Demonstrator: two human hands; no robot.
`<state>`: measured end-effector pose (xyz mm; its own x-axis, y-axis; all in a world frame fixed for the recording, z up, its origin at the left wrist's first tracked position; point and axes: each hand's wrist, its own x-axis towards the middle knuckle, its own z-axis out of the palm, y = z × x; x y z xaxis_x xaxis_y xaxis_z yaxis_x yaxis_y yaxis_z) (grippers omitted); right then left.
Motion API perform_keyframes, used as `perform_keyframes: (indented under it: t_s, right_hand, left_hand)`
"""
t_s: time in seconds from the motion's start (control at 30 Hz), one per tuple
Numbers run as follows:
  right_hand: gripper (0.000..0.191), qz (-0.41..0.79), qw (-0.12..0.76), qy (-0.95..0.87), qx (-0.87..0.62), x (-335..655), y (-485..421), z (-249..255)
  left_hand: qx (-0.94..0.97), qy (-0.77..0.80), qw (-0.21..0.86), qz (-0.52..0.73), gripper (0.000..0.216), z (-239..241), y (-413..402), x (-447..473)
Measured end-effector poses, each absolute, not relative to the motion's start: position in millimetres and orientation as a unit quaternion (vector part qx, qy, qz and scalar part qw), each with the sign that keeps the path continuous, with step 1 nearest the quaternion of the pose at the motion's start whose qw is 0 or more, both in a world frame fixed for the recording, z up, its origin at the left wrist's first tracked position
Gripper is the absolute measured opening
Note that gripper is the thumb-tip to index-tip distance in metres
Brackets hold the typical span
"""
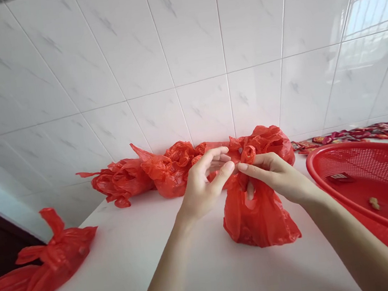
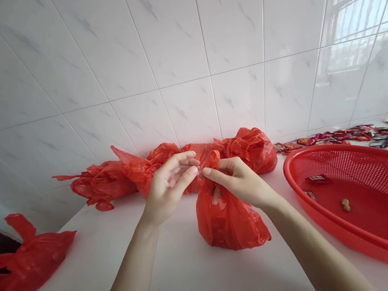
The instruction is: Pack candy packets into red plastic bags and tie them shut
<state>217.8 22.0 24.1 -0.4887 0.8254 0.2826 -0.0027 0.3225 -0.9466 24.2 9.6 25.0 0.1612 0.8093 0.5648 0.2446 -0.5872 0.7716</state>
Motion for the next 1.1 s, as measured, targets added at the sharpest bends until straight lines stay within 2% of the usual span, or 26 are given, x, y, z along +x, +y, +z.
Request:
perform_keyframes:
  t_s: [0.1, 0.2, 0.47, 0.7, 0.9, 1.1]
  right_hand:
    - [0.041, 0.458, 0.419, -0.73, -0.285, 219.0, 20.6, 24.3]
    - [0.042, 0.407, 0.425, -0.754, -0.291, 221.2, 23.6, 22.1]
    - [0.041, 0.27, 0.465, -0.775, -0.332, 223.4, 26.2, 20.1]
    - [0.027, 0.26, 0.483, -0.776, -0.313, 223.3, 24.9, 19.6]
    - [0.03, 0.252, 0.457, -0.794, -0.31, 224.0, 26.2, 18.0]
    - [0.014, 0.205, 0.519, -0.783, -0.274, 224.6, 31.2, 15.4]
  left_hand:
    - [0.684, 0.367, 0.411, 0.478, 0.041, 16.6, 19.7, 30.5]
    - [0.668, 0.343, 0.474, 0.46, 0.042, 10.5, 24.9, 37.2]
    - [0.629, 0.354, 0.543, 0.428, 0.042, 6.8, 29.9, 40.8]
    - [0.588, 0.355, 0.594, 0.419, 0.035, 4.5, 37.8, 38.6]
    - [0.573, 0.334, 0.607, 0.438, 0.033, 4.3, 37.2, 40.1]
    - [0.502, 0.324, 0.619, 0.51, 0.022, 7.1, 36.7, 43.3]
